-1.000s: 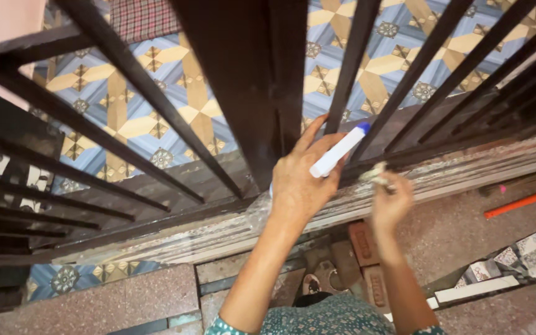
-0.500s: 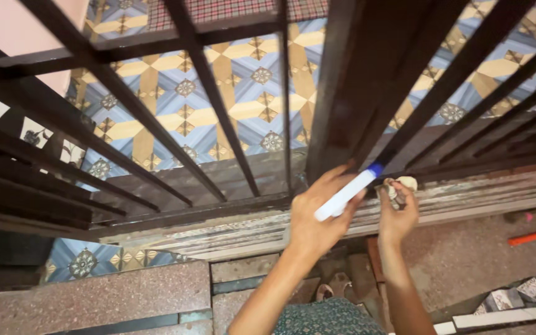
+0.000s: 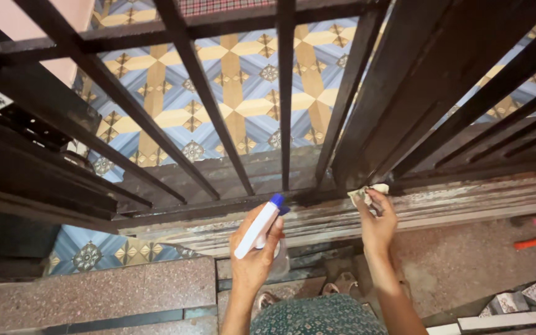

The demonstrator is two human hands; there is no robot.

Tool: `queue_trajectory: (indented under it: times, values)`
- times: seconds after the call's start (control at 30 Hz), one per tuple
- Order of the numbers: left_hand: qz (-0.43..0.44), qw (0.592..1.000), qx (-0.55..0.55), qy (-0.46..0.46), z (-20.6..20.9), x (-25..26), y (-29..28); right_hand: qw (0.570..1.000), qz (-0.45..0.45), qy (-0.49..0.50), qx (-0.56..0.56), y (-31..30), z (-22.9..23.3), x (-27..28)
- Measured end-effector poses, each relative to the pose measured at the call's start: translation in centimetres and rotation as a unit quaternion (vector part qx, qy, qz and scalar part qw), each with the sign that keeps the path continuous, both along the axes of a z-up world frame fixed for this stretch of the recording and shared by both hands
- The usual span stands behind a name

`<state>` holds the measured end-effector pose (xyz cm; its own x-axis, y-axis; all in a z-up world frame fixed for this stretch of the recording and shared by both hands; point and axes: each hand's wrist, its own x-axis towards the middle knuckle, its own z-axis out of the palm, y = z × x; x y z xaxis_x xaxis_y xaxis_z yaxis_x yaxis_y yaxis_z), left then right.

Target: The person is cleaning a metal gate by spraying it with a cleaning solution and wiping the bars with a cloth.

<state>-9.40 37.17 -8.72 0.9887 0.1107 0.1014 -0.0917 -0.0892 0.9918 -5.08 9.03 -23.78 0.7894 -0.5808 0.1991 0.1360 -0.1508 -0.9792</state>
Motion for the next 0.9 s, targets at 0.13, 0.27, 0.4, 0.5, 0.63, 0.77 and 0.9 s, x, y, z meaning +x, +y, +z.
queue_trajectory:
  times: [0.13, 0.27, 0.4, 0.5, 0.63, 0.77, 0.9]
  values:
    - [-0.027, 0.994, -0.099, 0.030, -3.0, -1.3, -0.7, 0.999, 0.033, 0.019, 0.006, 1.5, 0.7, -0.7]
    - [-0.012, 0.986, -0.136, 0.092, -4.7, -3.4, -3.1, 0.997, 0.057, 0.038, -0.020, 2.4, 1.2, -1.8]
    - [-0.026, 0.998, -0.031, -0.044, -4.7, -5.9, -4.0, 0.994, 0.095, 0.045, -0.019, 3.0, 0.3, -2.9]
    - [-0.058, 0.992, -0.013, 0.113, -3.6, -7.6, -4.5, 0.989, 0.125, 0.079, -0.025, 3.7, -2.7, -5.1]
    - [-0.060, 0.992, -0.039, 0.108, -2.8, -8.1, -6.0, 0.933, 0.274, 0.157, 0.171, 4.0, -10.7, -8.9]
    - [-0.034, 0.998, -0.045, -0.008, -1.8, -8.0, -7.2, 0.766, 0.430, 0.241, 0.413, 2.7, -14.9, -10.5]
    - [-0.018, 0.997, -0.072, -0.001, -0.2, -6.5, -8.5, 0.624, 0.347, 0.307, 0.630, 2.5, -14.6, -10.8]
